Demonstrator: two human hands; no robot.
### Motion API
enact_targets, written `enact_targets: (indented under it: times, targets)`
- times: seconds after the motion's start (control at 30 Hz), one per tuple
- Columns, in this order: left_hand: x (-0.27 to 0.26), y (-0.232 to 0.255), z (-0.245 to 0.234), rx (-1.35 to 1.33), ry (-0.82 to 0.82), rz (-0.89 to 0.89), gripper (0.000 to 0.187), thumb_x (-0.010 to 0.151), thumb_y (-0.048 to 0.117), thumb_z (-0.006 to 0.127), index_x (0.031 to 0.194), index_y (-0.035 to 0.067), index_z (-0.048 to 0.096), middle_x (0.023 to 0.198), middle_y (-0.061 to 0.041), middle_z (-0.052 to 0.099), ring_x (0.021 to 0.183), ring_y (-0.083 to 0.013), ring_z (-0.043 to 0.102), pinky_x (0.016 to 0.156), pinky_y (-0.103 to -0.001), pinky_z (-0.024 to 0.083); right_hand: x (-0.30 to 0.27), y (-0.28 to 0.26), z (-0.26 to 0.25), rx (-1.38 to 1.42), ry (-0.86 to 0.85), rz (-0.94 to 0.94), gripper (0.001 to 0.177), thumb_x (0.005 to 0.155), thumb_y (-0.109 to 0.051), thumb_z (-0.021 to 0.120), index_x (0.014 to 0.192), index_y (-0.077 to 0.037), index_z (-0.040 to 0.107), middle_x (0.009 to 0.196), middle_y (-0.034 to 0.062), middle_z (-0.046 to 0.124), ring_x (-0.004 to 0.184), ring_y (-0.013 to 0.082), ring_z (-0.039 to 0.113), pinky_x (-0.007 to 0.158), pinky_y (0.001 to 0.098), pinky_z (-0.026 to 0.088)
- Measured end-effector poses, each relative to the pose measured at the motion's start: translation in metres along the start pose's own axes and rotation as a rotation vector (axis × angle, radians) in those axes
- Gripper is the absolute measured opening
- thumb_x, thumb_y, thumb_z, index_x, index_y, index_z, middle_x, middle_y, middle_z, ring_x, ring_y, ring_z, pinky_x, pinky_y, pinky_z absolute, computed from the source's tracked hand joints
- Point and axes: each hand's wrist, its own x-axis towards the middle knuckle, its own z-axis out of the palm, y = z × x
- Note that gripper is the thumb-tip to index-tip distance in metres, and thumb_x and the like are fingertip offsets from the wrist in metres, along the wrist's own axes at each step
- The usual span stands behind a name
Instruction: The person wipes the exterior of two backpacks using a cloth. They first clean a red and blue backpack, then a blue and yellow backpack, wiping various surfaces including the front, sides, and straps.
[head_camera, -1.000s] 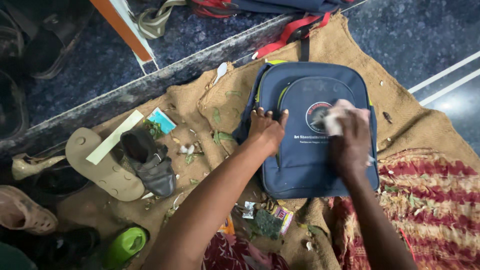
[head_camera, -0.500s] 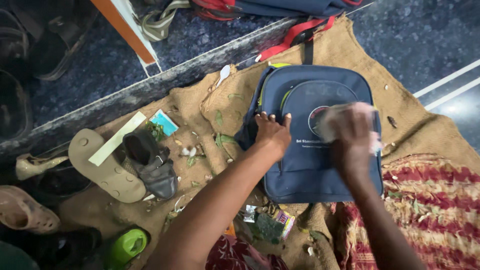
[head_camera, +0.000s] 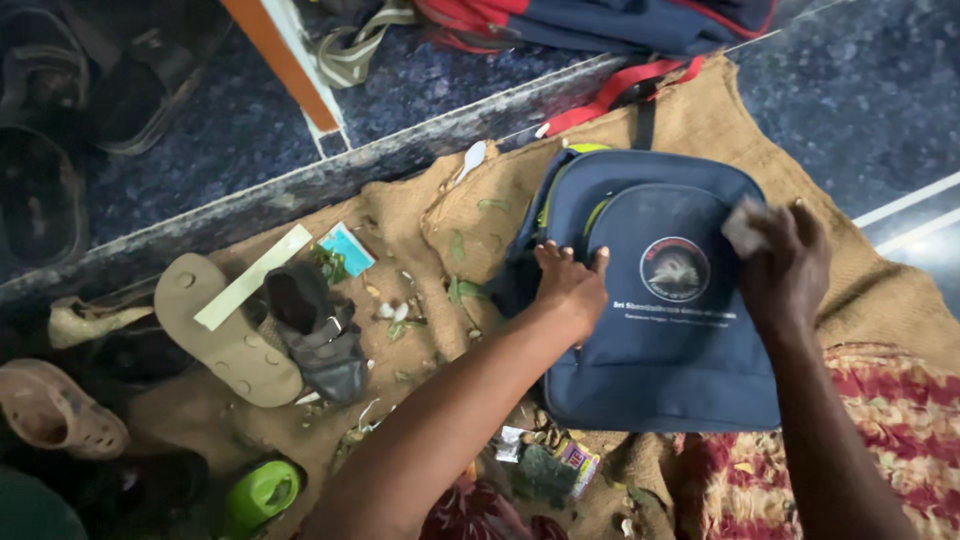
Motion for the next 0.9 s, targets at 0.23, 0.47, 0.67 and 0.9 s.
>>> enact_targets:
  times: [0.23,0.47,0.67,0.9]
  targets:
    - [0.031,0.006,0.042,0.019,0.178,-0.049,0.081,0.095,0.026,0.061,0.163,0.013,0.019,0.153,-0.038,0.038,0.141,-0.0600,0.033,0.114,-0.070,0.020,0.091,-0.126,0.023,0.103,-0.265,-0.386,0.038,0.078,-0.001,0.064,0.110,-0.018,0.076,0.139,0.0109,0.065,0.125,0.0372,0.059,0.102,0.0463,0.051]
    - [0.076,0.013,0.087,-0.081,0.317,-0.092,0.061,0.102,0.028,0.038,0.161,0.017,0.031,0.157,-0.031,0.041,0.145,-0.0569,0.034,0.116,-0.071,0.017,0.082,-0.189,0.079,-0.343,-0.544,-0.562,0.028,0.081,-0.023,0.068,0.107,-0.025,0.078,0.125,0.0042,0.067,0.119,0.0297,0.060,0.091,0.0451,0.055]
    - [0.059,0.013,0.065,0.002,0.237,-0.041,0.066,0.099,0.023,0.039,0.163,0.019,0.021,0.151,-0.033,0.042,0.141,-0.0586,0.034,0.112,-0.073,0.017,0.106,-0.168,0.085,-0.581,-0.755,-0.515,0.025,0.085,-0.024,0.067,0.105,-0.033,0.079,0.125,-0.0030,0.066,0.125,0.0262,0.057,0.093,0.0454,0.054]
    - [0.041,0.010,0.051,0.044,0.124,-0.002,0.075,0.098,0.023,0.046,0.166,0.015,0.015,0.153,-0.036,0.039,0.142,-0.0613,0.031,0.113,-0.073,0.018,0.149,-0.086,0.103,-0.603,-0.804,-0.224,0.032,0.094,-0.049,0.066,0.116,-0.029,0.077,0.125,0.0024,0.073,0.120,0.0304,0.067,0.091,0.0476,0.058]
